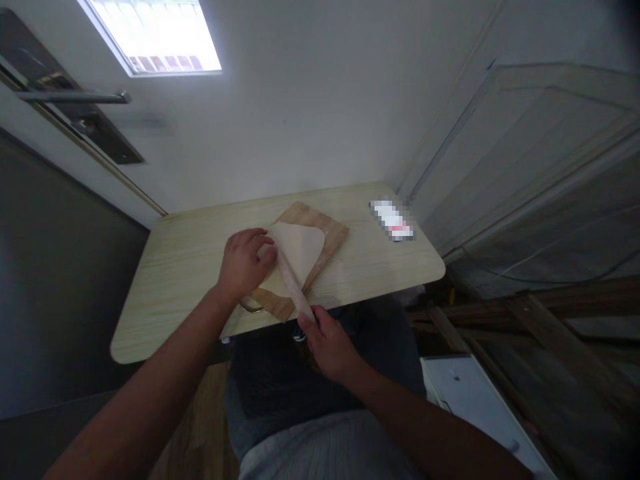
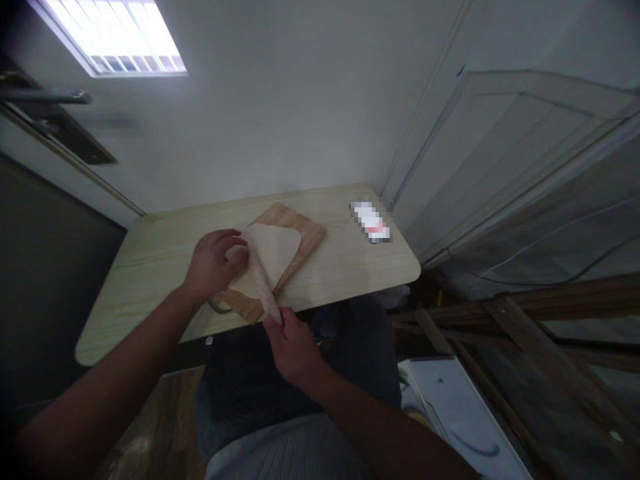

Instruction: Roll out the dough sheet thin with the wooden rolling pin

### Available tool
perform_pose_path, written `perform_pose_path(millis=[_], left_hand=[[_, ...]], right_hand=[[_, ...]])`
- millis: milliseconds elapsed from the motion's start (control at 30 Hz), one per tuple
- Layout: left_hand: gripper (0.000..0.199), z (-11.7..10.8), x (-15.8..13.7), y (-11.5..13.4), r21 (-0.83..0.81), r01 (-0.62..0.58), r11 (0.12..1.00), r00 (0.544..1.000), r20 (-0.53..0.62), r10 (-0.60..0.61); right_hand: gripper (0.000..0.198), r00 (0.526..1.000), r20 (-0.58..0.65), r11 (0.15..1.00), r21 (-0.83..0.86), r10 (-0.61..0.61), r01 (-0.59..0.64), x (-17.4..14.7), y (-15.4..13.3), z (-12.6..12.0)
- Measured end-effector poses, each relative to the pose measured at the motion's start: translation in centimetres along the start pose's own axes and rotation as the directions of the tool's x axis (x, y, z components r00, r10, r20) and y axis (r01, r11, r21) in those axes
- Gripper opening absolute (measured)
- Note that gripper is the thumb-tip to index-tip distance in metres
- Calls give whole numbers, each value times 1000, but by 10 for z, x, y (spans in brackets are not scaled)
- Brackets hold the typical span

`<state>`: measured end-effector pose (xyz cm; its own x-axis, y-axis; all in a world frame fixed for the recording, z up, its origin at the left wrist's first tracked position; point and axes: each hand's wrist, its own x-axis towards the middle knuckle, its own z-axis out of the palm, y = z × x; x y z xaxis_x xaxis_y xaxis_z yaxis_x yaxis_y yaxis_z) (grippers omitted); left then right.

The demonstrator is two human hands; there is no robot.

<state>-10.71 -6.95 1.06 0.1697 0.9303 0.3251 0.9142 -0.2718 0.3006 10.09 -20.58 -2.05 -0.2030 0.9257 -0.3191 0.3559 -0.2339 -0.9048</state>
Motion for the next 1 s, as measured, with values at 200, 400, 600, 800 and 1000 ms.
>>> perform_pose_path(millis=[200, 400, 600, 800, 1000], left_hand=[[48, 28, 30, 25, 8, 57, 998, 993, 100, -58], [48, 34, 33, 36, 86, -21, 996, 979, 203, 4], [53, 18, 9, 5, 152, 2, 988, 972, 231, -38], [53, 6, -19, -28, 135, 3, 991, 980, 194, -29], [55, 4, -42, -47, -67, 27, 997, 999, 38, -25]], right_hand=[[33, 1000, -16, 958, -286, 9, -14, -2, -15, 9], [31, 1000, 12, 984, -177, 21, -19, -6, -16, 8], [32, 994, 110, 998, 50, 20, -26, -15, -6, 17], [30, 989, 150, 995, 97, 16, -31, -15, -3, 32], [37, 995, 88, 999, 16, 45, -46, -12, -8, 26]])
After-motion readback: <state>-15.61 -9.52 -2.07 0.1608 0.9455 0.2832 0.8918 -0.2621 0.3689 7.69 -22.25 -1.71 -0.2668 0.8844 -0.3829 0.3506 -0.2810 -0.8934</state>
